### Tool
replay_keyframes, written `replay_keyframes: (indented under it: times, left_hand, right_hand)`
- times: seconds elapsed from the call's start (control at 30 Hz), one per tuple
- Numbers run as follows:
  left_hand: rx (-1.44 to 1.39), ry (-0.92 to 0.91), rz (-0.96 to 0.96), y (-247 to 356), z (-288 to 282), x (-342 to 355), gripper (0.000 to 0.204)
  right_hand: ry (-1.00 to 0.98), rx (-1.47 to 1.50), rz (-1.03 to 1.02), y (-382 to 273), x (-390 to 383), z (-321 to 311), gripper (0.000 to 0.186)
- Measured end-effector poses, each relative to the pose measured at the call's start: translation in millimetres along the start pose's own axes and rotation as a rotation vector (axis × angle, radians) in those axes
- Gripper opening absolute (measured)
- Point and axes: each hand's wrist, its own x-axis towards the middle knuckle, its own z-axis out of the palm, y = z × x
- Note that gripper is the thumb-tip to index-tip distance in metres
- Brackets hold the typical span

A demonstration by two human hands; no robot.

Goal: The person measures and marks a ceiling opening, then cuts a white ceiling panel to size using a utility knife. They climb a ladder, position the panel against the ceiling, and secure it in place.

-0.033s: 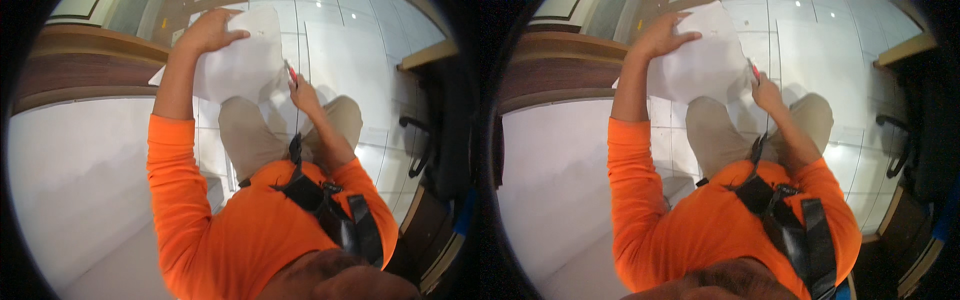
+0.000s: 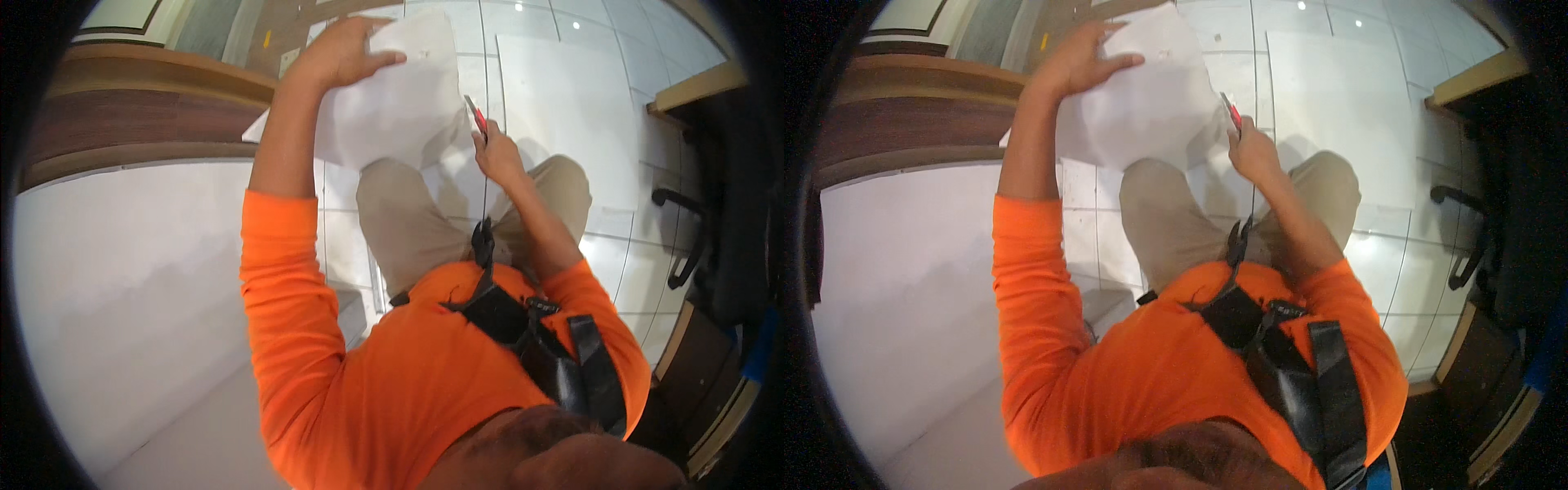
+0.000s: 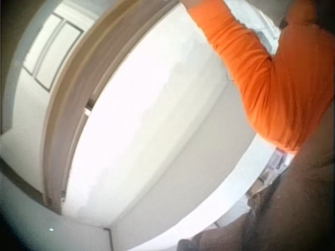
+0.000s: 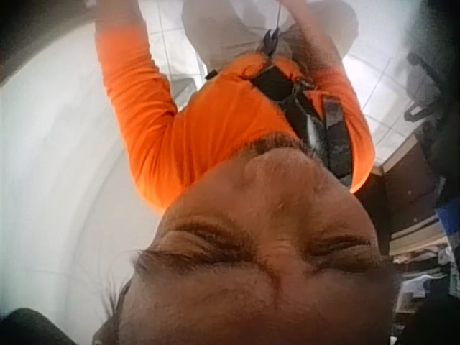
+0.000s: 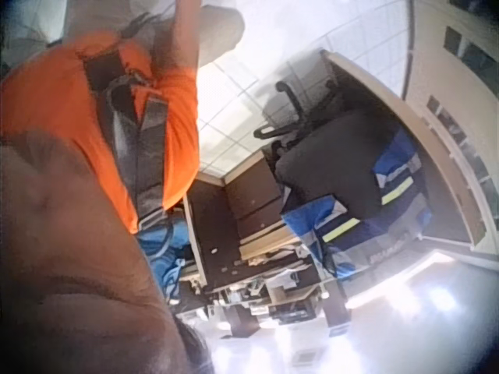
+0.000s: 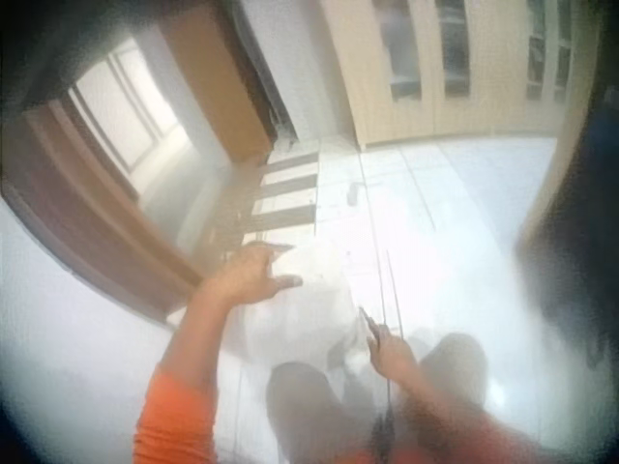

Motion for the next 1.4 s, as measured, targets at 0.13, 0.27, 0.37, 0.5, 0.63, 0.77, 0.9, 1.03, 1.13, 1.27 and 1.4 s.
replay_keyframes:
  times: [0.13,0.27,0.37,0.5,0.63,0.77,0.9,1.03,1.13,1.27,1.4]
  left_hand:
    - [-0.110,-0.073,-0.165,9.7,1.3,-8.9,0.049]
    - [-0.087,-0.078,-0.141,4.6,0.7,7.1,0.049]
    - [-0.061,-0.065,-0.120,-4.0,3.3,4.5,0.049]
    - [-0.044,-0.009,-0.061,4.0,-2.7,0.6,0.051]
    - [-0.052,-0.004,-0.106,-8.4,2.8,2.4,0.050]
    - [-0.084,-0.060,-0.096,-0.6,-4.6,3.1,0.050]
    - [-0.001,-0.046,-0.141,6.1,-0.1,-8.7,0.050]
    - [-0.051,-0.025,-0.049,0.1,-0.6,-0.4,0.052]
    - [-0.102,-0.058,-0.073,-3.7,2.4,-3.3,0.053]
    - [-0.063,-0.097,-0.144,7.1,-4.5,-5.5,0.052]
    - [-0.067,-0.009,-0.074,-1.1,-1.4,-5.2,0.050]
  right_hand:
    - [-0.083,-0.087,0.100,-38.5,-7.4,-35.7,0.031]
    - [-0.124,-0.164,0.099,-17.7,12.9,-9.5,0.032]
    - [-0.188,-0.009,0.160,-12.6,19.0,-8.2,0.032]
    - [-0.184,0.033,0.149,-24.3,28.6,-47.0,0.033]
    - [-0.201,-0.220,0.082,-33.8,20.4,-36.6,0.031]
    - [-0.184,-0.218,0.071,-22.2,23.1,-13.2,0.030]
    - [-0.553,0.051,0.376,-57.0,36.9,-68.3,0.031]
    - [-0.302,-0.311,0.072,-36.0,32.1,-33.1,0.032]
    - [-0.338,-0.322,0.114,-35.6,41.1,-22.2,0.031]
    - [-0.423,-0.423,0.010,-16.1,68.3,1.4,0.034]
    - [-0.423,-0.236,0.157,22.2,59.8,37.9,0.034]
